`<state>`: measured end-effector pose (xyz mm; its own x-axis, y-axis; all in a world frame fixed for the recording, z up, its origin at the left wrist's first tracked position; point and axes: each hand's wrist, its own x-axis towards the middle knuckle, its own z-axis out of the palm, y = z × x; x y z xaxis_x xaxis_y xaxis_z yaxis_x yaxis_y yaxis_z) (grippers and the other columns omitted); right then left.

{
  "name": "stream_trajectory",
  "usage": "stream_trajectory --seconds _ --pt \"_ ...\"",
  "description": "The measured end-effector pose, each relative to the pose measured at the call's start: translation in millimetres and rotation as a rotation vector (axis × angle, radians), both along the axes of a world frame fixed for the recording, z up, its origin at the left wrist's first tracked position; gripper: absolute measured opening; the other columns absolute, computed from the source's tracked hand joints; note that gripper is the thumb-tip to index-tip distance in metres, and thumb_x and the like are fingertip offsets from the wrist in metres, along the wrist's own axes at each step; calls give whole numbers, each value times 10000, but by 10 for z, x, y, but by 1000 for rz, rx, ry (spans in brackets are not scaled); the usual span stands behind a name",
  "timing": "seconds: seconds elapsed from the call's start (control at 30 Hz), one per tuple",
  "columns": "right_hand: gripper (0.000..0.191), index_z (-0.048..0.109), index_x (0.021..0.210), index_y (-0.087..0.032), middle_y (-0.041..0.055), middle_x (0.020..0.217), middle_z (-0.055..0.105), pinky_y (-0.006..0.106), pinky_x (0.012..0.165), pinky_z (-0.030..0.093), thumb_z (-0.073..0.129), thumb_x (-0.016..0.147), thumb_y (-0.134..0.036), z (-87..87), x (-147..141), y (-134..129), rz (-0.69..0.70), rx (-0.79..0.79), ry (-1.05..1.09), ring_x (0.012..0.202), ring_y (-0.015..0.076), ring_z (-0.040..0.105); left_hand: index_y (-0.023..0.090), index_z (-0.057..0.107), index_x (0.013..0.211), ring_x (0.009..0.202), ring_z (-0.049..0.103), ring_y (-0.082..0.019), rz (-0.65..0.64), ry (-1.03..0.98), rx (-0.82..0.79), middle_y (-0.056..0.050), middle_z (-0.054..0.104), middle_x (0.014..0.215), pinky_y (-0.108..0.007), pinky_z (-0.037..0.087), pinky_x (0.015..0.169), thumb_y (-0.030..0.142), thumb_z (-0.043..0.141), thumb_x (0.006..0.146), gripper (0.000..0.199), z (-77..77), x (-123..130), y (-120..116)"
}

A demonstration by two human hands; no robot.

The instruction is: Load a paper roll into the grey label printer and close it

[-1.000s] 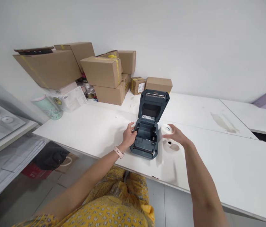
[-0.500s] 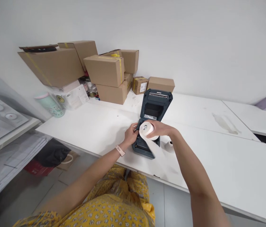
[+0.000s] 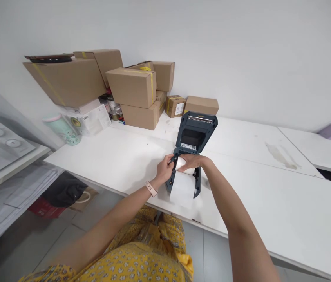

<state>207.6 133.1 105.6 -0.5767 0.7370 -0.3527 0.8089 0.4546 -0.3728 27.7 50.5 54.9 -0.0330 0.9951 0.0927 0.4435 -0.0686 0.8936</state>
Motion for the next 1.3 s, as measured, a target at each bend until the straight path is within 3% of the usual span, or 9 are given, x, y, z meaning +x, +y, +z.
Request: stream_trajectory --seconds 0.33,0.53,0.67,0.77,0.87,0.97,1.1,1.2,1.3 --pt "941 348 1510 -231 149 1500 455 495 1097 356 628 735 -685 -131 -1 -175 -117 115 -65 1366 400 420 266 580 1224 1096 654 -229 -44 30 43 -46 695 1187 -380 503 962 179 483 892 356 -10 -32 -21" --pt "720 403 1479 -278 109 1557 378 562 1164 224 562 850 -591 -126 272 -711 -64 264 158 1431 359 332 236 510 1313 1396 399 -225 -340 93 516 -71 529 1426 -455 354 1154 92 385 832 517 -35 -316 -757" --pt "560 591 1318 -261 90 1408 570 501 1108 364 608 837 -548 134 342 -877 -128 228 374 1299 336 512 183 465 1373 1457 280 -279 -599 295 690 -110 452 1493 -541 247 1199 143 471 803 571 -168 -386 -1056" --pt "376 683 1123 -253 69 1176 697 428 1046 435 533 900 -517 497 332 -771 -402 547 670 1128 269 616 191 583 1241 1353 417 -259 -527 369 698 -104 576 1365 -516 289 1181 210 463 869 392 -278 -299 -996" --pt "366 669 1123 -225 91 1220 645 395 1104 360 477 942 -479 855 338 -471 -641 938 779 1206 223 531 237 683 962 1063 578 -214 -419 362 718 -60 713 1028 -462 396 1093 213 430 911 259 -339 -195 -902" --pt "463 563 1311 -183 107 1416 522 407 1151 276 457 955 -460 1077 350 -75 -689 811 762 1327 210 419 261 681 845 880 585 -190 -366 341 752 -30 715 825 -420 442 989 182 430 926 275 -337 -135 -905" --pt "483 626 1199 -145 109 1286 638 376 1016 429 357 977 -479 1127 313 264 -711 590 788 1150 202 566 263 680 846 794 563 -171 -313 326 818 -13 691 738 -391 433 925 153 463 926 257 -327 -121 -983" --pt "395 679 1061 -211 58 1169 689 368 958 459 398 946 -464 1021 261 124 -753 573 904 1077 217 596 239 680 851 760 543 -152 -259 324 940 4 663 688 -369 424 892 108 509 901 222 -363 -132 -1017" --pt "315 680 1087 -262 20 1172 685 390 983 449 466 912 -412 798 215 -382 -672 619 1046 1125 233 586 224 674 833 762 546 -135 -246 333 986 16 645 671 -355 408 915 96 536 892 197 -415 -153 -1033"
